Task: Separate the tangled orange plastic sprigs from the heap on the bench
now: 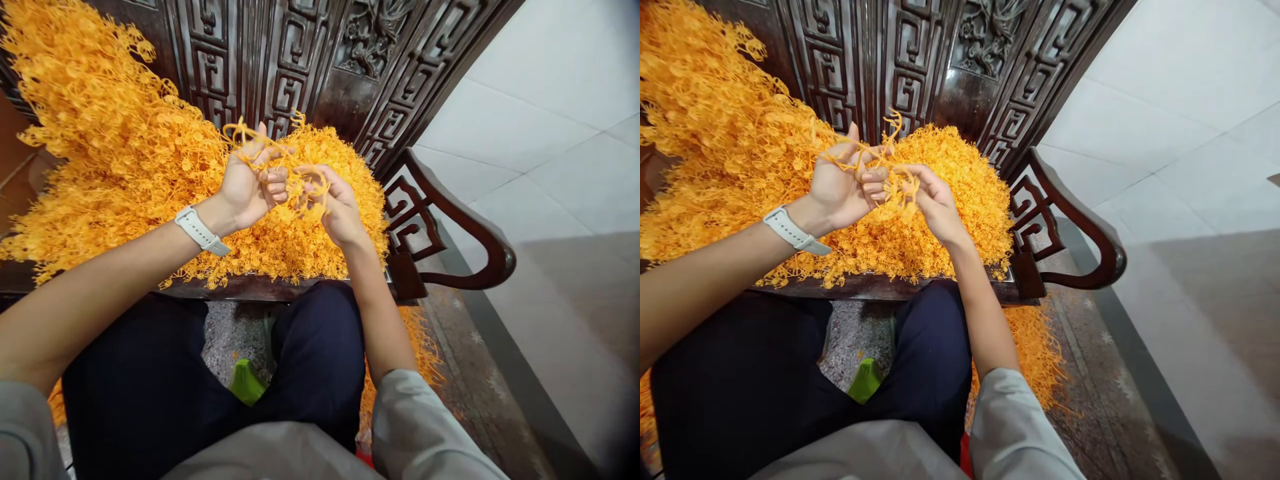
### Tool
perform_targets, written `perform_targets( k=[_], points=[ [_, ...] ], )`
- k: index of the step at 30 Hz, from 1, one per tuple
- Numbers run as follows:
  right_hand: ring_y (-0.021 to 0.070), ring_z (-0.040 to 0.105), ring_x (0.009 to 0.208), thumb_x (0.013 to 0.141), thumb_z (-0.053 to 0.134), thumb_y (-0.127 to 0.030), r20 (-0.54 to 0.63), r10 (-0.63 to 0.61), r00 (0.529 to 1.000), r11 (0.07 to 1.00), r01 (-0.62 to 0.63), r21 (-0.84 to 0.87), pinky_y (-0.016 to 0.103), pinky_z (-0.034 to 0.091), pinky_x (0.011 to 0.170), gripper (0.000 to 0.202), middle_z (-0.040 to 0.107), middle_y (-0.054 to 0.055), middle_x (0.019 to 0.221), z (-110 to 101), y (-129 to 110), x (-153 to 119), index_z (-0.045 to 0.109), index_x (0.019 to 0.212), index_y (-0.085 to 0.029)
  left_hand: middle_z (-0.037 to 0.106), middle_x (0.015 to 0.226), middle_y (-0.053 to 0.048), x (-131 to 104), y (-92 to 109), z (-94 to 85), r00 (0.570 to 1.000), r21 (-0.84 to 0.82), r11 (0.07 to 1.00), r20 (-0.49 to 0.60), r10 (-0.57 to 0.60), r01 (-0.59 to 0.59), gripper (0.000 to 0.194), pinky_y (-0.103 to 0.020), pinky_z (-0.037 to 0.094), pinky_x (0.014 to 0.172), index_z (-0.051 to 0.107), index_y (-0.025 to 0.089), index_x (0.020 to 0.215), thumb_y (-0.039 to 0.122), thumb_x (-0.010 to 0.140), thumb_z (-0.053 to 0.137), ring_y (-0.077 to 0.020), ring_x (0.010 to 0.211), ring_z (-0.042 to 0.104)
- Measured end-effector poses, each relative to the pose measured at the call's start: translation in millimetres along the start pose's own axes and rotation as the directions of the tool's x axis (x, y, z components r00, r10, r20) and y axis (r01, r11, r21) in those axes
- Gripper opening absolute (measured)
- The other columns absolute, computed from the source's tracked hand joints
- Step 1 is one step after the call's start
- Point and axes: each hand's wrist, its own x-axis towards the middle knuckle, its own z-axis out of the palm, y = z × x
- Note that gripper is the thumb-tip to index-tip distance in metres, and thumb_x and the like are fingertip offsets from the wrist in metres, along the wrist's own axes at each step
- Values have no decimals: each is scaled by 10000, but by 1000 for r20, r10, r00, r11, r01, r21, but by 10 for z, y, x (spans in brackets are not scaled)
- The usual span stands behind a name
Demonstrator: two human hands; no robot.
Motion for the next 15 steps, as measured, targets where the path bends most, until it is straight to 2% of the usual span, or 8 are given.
perform_targets(
  k=[2,6,9,12,15],
  points=[
    [198,660,914,941,639,-608,-8,52,999,994,-51,100,343,595,733,369,705,53,1046,-40,-42,-5,691,1020,-251,382,502,61,21,17,-13,1000,23,1000,-16,15,-15,629,-202,353,418,674,181,967,690,1105,331,-92,389,379],
    [208,629,825,955,443,-777,58,228,972,960,-234,154,335,550,645,570,656,71,866,-61,-129,-12,603,841,-243,404,521,67,55,22,-44,997,124,990,-5,71,-70,565,-196,335,424,678,182,998,693,1077,450,-81,403,358],
    [185,589,785,882,626,-796,103,299,949,949,-307,73,314,517,628,556,619,46,848,-14,-141,-10,599,859,-241,418,546,72,53,-42,-9,989,245,959,1,151,-146,516,-187,328,452,664,189,1014,689,1049,541,-71,429,370],
    [149,552,753,805,831,-661,126,266,956,964,-266,-22,299,483,645,488,621,18,898,20,-116,-10,632,933,-234,460,604,58,35,-128,63,970,360,905,2,242,-226,462,-181,345,494,645,192,1043,650,1048,586,-67,481,419],
    [119,499,716,763,920,-535,159,209,965,977,-199,-78,286,431,653,442,605,-14,836,-5,-95,-19,648,902,-215,434,647,60,23,-146,110,959,443,857,17,283,-261,458,-174,324,511,635,198,1085,651,1055,568,-58,506,427]
  ],
)
